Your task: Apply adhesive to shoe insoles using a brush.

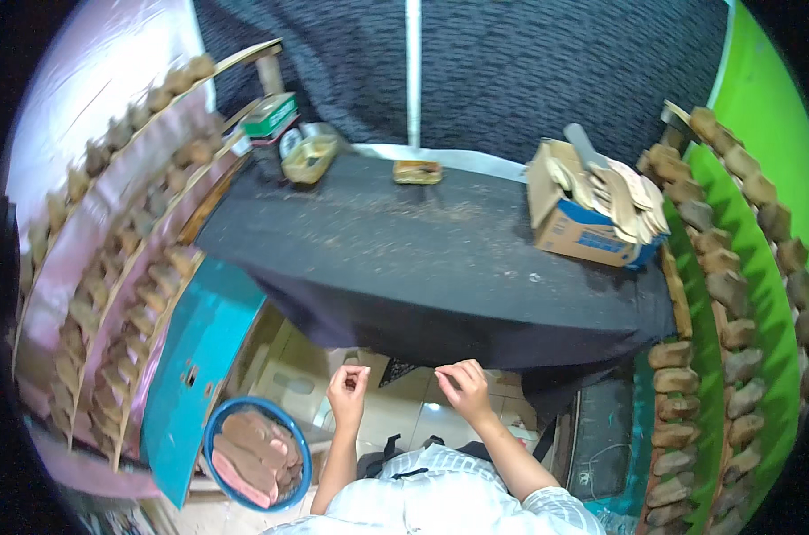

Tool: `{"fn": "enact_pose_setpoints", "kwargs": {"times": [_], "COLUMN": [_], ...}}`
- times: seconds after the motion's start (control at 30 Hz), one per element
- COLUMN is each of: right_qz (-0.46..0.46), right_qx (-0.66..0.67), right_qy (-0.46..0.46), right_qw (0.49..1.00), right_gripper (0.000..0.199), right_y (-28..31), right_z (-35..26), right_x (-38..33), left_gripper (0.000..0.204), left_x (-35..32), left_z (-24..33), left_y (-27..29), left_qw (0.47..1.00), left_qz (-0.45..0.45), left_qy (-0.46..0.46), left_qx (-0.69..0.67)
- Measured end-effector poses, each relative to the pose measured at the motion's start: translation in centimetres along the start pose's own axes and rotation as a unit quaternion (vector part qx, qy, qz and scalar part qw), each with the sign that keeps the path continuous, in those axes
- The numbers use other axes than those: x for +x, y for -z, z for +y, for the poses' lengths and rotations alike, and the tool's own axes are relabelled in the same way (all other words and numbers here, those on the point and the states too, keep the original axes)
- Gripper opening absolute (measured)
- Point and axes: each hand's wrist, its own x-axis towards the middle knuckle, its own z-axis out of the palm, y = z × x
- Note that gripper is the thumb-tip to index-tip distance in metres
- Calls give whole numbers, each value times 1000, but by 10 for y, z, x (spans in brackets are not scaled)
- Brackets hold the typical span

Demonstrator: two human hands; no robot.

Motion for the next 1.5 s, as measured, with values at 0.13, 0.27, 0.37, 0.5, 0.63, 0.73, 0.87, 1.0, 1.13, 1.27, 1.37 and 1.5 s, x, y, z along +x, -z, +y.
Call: {"fn": "enact_pose_setpoints", "kwargs": {"times": [0.13, 0.27, 0.37, 0.5, 0.63, 0.73, 0.87, 1.0, 1.13, 1.27, 1.37, 1.5], "right_qz": [62, 109, 155, 210, 253, 237, 190, 49, 18, 75, 128, 189], "right_qx": [-49, -99, -142, -187, -238, -266, -343, -415, -440, -415, -341, -299], "right_qy": [-38, -8, 7, 29, -2, -105, -215, -353, -368, -320, -281, -164], "right_qw": [996, 989, 978, 959, 938, 929, 895, 837, 818, 848, 888, 921], "right_gripper": [13, 16, 18, 19, 16, 20, 37, 50, 43, 40, 38, 44], "right_y": [56, 88, 103, 124, 148, 163, 173, 170, 170, 169, 172, 157], "right_z": [30, 61, 78, 98, 121, 152, 202, 206, 206, 202, 171, 122], "right_x": [19, 49, 81, 136, 201, 244, 270, 292, 302, 307, 304, 301], "left_gripper": [11, 12, 10, 10, 10, 10, 9, 9, 9, 9, 9, 11], "left_x": [13, 38, 64, 104, 152, 183, 208, 220, 219, 218, 216, 218], "left_z": [31, 48, 52, 55, 69, 81, 84, 80, 71, 61, 57, 52], "left_y": [-64, -104, -128, -159, -194, -215, -242, -255, -265, -261, -255, -248], "left_qw": [996, 991, 985, 983, 971, 963, 953, 956, 962, 968, 973, 973], "left_qz": [-80, -123, -132, -149, -186, -207, -248, -251, -233, -213, -208, -216], "left_qy": [-35, -54, -102, -109, -145, -170, -167, -149, -135, -126, -93, -71], "left_qx": [-23, -18, -30, -12, -29, -30, -54, -43, -48, -32, -33, -50]}}
